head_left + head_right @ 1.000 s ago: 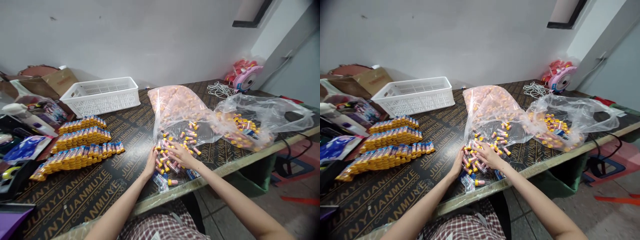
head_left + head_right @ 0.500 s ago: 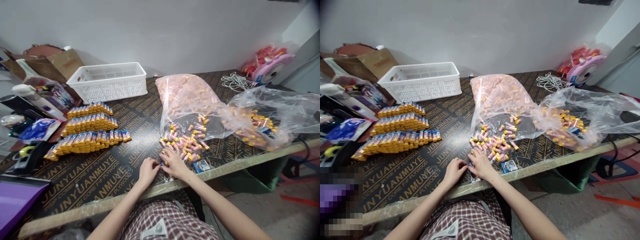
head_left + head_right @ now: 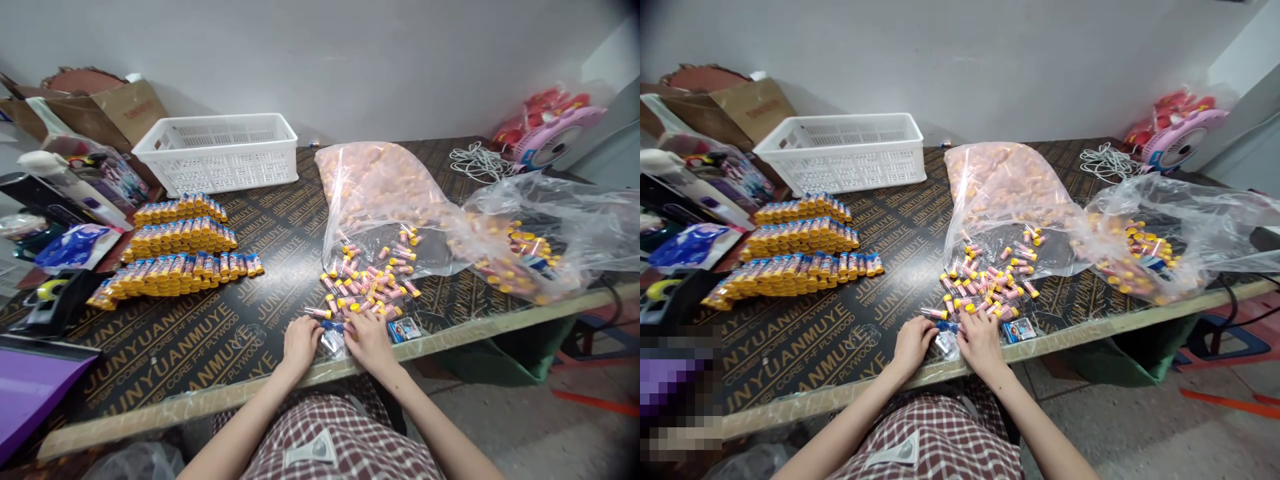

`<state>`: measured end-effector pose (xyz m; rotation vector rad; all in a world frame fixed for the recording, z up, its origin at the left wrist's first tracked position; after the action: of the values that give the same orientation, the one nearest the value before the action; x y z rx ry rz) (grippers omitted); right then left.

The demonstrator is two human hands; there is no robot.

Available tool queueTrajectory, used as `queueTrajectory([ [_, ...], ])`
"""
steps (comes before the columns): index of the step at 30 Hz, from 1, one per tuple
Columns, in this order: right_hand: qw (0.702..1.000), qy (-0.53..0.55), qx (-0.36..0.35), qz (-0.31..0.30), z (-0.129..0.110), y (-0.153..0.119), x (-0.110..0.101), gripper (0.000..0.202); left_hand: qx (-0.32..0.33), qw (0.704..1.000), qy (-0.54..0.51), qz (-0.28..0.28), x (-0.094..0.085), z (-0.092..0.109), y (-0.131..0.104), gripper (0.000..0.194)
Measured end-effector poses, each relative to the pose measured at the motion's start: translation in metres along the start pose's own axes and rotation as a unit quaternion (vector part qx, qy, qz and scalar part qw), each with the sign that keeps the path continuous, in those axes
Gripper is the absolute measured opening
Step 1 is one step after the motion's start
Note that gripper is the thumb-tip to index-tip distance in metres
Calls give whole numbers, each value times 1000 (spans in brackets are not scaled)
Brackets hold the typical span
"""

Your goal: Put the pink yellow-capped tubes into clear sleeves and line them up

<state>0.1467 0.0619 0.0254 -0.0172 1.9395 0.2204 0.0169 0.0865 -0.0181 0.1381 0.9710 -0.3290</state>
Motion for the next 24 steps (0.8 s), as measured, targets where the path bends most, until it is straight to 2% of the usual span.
queueTrajectory([
  [3,991,123,25,42,10,6,-16,28,21,1000,1,15,-1,2,-4,18],
  [6,967,232,58,91,20,7,-28,28,16,998,-38,54,-8,1,-8,11],
  [8,948,283,83,122,26,4,-33,25,0,991,-102,90,-16,-2,-10,7],
  [10,927,330,105,144,30,0,-37,19,-41,967,-226,114,-20,-11,-10,11],
  [12,910,368,111,154,29,-4,-40,15,-116,903,-397,118,-15,-26,-11,16],
  [14,900,397,101,150,22,-8,-42,16,-190,808,-546,111,-5,-37,-13,22],
  [16,893,421,90,133,14,-11,-40,20,-238,726,-636,107,1,-42,-15,34],
  [17,889,431,87,126,11,-13,-38,23,-252,698,-661,106,2,-44,-15,38],
  [20,889,432,88,126,6,-19,-35,26,-281,646,-700,117,1,-49,-17,33],
  [24,914,370,65,156,-4,-21,-42,24,-304,616,-712,146,0,-58,-20,25],
])
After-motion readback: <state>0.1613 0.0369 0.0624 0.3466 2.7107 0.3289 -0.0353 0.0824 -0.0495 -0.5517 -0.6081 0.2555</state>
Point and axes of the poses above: each hand's wrist, its own y-axis towards the middle knuckle, its own x-axis out of the palm, z = x × y, the point moved 10 cm from there along y, towards the middle knuckle, and after that the axes turned 4 degrees about x, right-handed, at the moved point
